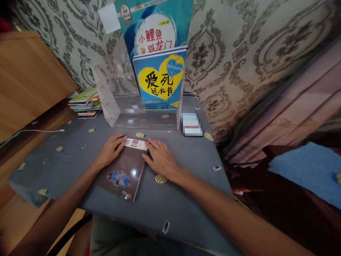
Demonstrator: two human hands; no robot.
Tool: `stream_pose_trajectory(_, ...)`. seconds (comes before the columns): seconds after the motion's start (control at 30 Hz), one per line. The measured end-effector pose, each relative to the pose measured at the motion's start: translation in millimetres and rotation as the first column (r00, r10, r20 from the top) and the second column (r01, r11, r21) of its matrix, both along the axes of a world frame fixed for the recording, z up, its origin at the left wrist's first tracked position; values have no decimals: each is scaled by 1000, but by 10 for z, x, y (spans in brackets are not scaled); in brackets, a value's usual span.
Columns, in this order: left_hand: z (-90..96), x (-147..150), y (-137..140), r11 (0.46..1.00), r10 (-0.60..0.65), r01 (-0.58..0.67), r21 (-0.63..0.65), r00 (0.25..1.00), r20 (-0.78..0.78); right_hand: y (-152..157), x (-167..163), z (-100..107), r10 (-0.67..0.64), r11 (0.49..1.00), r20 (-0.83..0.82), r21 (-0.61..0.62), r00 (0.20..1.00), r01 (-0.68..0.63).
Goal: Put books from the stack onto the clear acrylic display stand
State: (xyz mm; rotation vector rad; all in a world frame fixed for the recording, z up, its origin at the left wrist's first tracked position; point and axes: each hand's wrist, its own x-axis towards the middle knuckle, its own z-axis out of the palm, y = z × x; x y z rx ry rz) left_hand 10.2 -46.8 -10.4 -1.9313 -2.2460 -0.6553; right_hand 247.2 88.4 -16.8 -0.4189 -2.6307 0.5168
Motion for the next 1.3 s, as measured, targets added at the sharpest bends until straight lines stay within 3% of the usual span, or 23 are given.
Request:
stream_pose_trajectory(0.2,84,180,47,996,-33,26,-81,995,-89,81,-1,-58,16,985,-101,-172,995,-33)
stream_pose_trajectory(0.33,124,316,121,990,-88,80,-115,994,-66,150,-4,-55,-27,950,-167,-312,986,-27)
stream_pose_trajectory(0.47,141,490,229,977,-183,177,-116,982,-43,173,-5,-56,-57,930,-185,-368,981,-15)
stream_pose_trajectory(0.67,142,673,293,968,-244,240,-74,969,-45,164,4,-63,-72,954,-166,-299,984,19)
stream_pose_trajectory(1.3,138,573,177,943,-321,320,-93,947,-5,71,34,91,-32,990,-72,-141,997,22)
